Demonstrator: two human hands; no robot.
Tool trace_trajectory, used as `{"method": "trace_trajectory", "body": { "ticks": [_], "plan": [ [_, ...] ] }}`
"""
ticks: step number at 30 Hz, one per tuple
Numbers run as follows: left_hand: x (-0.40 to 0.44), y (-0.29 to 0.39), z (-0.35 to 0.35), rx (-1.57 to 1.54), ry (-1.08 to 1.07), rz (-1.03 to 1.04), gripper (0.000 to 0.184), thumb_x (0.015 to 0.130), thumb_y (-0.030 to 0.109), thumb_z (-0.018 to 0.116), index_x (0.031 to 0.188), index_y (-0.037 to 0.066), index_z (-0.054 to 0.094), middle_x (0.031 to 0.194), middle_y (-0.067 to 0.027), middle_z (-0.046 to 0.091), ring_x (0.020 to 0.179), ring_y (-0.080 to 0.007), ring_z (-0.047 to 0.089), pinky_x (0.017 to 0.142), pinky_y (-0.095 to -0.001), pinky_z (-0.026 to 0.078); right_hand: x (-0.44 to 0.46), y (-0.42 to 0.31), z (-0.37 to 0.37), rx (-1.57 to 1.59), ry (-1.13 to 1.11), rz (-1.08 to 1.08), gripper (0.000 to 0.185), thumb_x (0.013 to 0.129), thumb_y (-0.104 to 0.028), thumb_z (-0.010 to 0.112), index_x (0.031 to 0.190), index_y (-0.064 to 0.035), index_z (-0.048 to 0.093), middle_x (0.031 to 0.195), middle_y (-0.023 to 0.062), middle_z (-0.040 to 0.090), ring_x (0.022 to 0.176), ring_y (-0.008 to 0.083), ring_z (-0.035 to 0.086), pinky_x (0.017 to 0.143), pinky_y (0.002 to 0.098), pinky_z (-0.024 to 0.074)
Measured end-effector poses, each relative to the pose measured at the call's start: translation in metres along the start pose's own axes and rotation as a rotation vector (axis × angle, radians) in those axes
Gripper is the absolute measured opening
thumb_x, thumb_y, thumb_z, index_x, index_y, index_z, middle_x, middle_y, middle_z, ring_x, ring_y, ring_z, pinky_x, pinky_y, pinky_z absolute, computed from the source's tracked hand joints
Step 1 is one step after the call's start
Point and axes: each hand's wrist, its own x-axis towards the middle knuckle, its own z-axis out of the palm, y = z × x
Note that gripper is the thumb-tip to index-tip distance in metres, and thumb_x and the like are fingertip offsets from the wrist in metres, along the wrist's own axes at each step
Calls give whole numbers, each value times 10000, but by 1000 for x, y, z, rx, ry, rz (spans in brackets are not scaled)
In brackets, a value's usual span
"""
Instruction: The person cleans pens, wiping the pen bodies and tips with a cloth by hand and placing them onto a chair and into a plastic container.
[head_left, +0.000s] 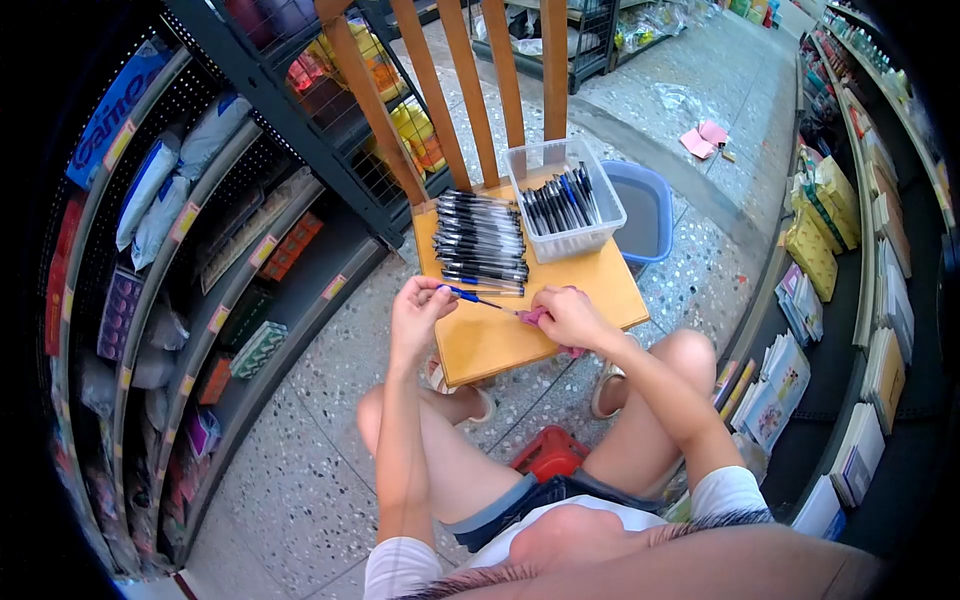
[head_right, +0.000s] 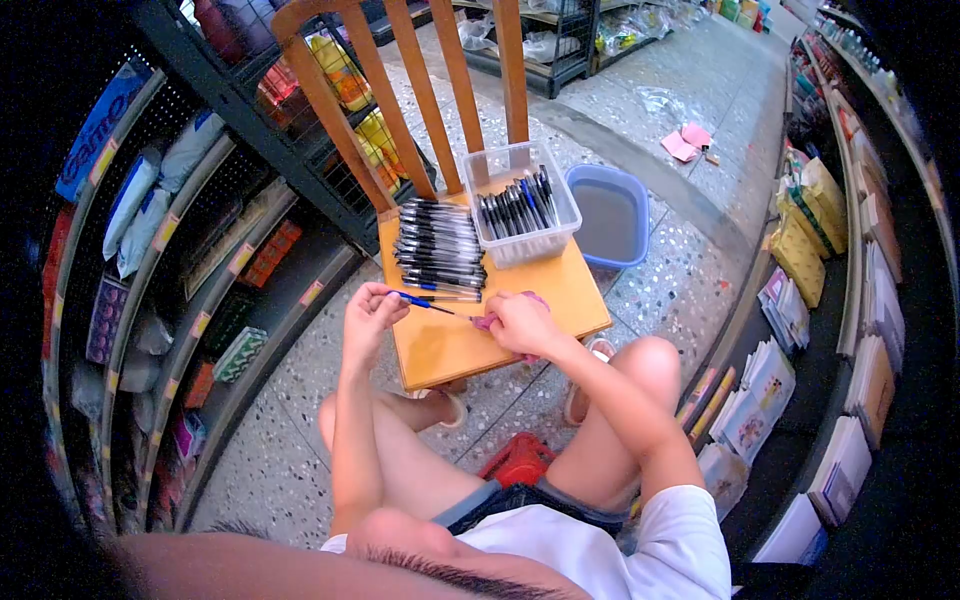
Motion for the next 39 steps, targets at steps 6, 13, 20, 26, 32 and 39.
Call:
{"method": "trace_trajectory", "body": {
  "ticks": [6,13,20,26,32,39],
  "plan": [
    [-3,5,18,-232,8,-84,227,901,161,557,1067,21,494,900,-97,621,844,-213,645,731,-315,549,5,2,-18,315,243,-17,134,768,-41,502,864,-7,589,758,126,575,653,194,601,590,325,474],
    [0,-2,57,-171,-38,-160,228,902,163,559,1088,36,519,877,-49,627,781,-129,635,662,-245,527,-1,-30,-19,454,274,-162,153,776,-37,555,922,-26,598,786,105,559,688,226,584,630,318,470],
    [-1,-12,90,-278,-157,-238,323,898,57,504,1221,57,487,1053,-47,578,864,-100,591,753,-264,520,8,-23,-8,234,558,-264,159,788,-33,601,941,-55,638,797,99,564,685,245,587,587,319,471],
    [-6,-7,95,-186,-273,-180,478,820,-64,530,1283,12,440,1144,-80,548,930,-132,594,797,-264,502,8,-15,-14,287,607,-208,182,785,-37,598,959,-67,641,805,96,569,700,247,589,587,323,474],
    [-2,-13,90,-146,-152,-140,324,781,-92,576,1100,-32,573,977,-78,619,865,-134,611,767,-239,497,8,-22,-13,-93,564,-417,260,734,-51,616,987,-105,646,816,78,581,750,245,591,625,336,494],
    [-7,-12,88,-84,-209,-149,299,777,-64,612,1073,-34,585,955,-79,626,866,-139,618,758,-238,505,11,-17,-17,115,516,-305,222,770,-51,591,985,-71,641,819,87,604,747,257,600,641,343,494]
  ]
}}
